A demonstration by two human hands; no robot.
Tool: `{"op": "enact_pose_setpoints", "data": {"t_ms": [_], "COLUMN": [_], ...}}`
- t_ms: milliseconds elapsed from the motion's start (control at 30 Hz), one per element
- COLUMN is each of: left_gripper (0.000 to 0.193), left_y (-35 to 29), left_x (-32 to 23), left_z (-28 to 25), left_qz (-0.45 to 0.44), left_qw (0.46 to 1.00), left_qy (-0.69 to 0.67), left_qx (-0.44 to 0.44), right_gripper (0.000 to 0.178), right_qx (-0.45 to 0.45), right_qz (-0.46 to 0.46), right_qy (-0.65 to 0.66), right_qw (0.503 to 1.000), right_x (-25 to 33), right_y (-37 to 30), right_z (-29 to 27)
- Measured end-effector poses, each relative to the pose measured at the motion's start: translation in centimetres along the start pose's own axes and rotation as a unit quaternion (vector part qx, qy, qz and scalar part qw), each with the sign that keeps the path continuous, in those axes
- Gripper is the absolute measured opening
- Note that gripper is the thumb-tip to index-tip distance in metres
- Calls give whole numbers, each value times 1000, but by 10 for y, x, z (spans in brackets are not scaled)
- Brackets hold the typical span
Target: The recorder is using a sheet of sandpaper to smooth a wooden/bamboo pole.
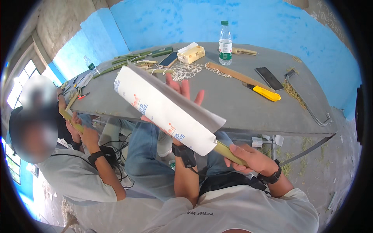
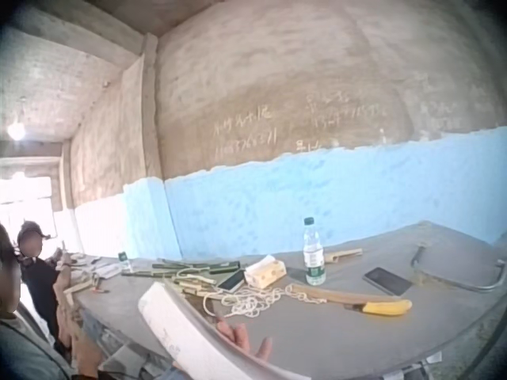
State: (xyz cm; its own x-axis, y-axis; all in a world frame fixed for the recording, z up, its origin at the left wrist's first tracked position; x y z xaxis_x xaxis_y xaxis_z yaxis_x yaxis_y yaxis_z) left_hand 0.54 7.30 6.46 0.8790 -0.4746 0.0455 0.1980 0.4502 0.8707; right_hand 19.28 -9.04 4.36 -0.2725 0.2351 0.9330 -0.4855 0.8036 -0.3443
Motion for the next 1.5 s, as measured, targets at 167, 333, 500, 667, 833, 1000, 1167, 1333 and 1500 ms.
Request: {"op": "enact_pose_setpoints", "data": {"t_ms": [167, 333, 500, 667, 833, 1000, 1167, 1333, 1500], "left_gripper": [130, 123, 109, 93, 83, 70, 69, 67, 69], "left_y": [3, -2, -19, -26, -25, -33, -28, -35, -46], "left_x": [-10, 3, 20, 38, 20, -20, 5, -15, -27], "left_z": [-2, 3, 11, 17, 13, 16, 24, 35, 29], "left_qz": [33, 28, 123, 168, 184, 229, 240, 238, 254], "left_qw": [997, 990, 975, 889, 885, 866, 863, 859, 878], "left_qy": [-62, -133, 75, 237, 249, 280, 286, 321, 258], "left_qx": [-11, -26, -171, -354, -346, -346, -341, -322, -312], "right_gripper": [65, 61, 45, 42, 42, 42, 43, 45, 42], "right_qx": [30, 38, -187, -275, -343, -287, -301, -280, -255], "right_qz": [10, 12, -66, -144, -176, -78, -127, -136, -88], "right_qy": [60, 88, -165, -221, -265, -315, -296, -324, -304], "right_qw": [998, 995, 966, 924, 884, 901, 897, 893, 914], "right_x": [-7, -11, -9, 0, 4, 4, 19, 16, 10], "right_y": [-1, 0, 6, 16, 6, -13, 1, -2, 2], "right_z": [-2, -3, -6, -4, -1, -7, 6, -2, 10]}}
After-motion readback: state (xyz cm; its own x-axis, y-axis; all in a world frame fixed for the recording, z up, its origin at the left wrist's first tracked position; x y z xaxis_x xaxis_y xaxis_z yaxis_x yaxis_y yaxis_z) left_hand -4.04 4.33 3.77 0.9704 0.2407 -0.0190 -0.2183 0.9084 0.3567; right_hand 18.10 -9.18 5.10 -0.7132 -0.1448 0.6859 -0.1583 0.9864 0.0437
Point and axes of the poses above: each hand's wrist, its own y-axis towards the middle knuckle, its own z-axis out of the palm, x = y × z, the point moved 3 cm from there along y, towards the middle knuckle, and after that the axes turned 11 degrees about -y, right-handed, at the moved point
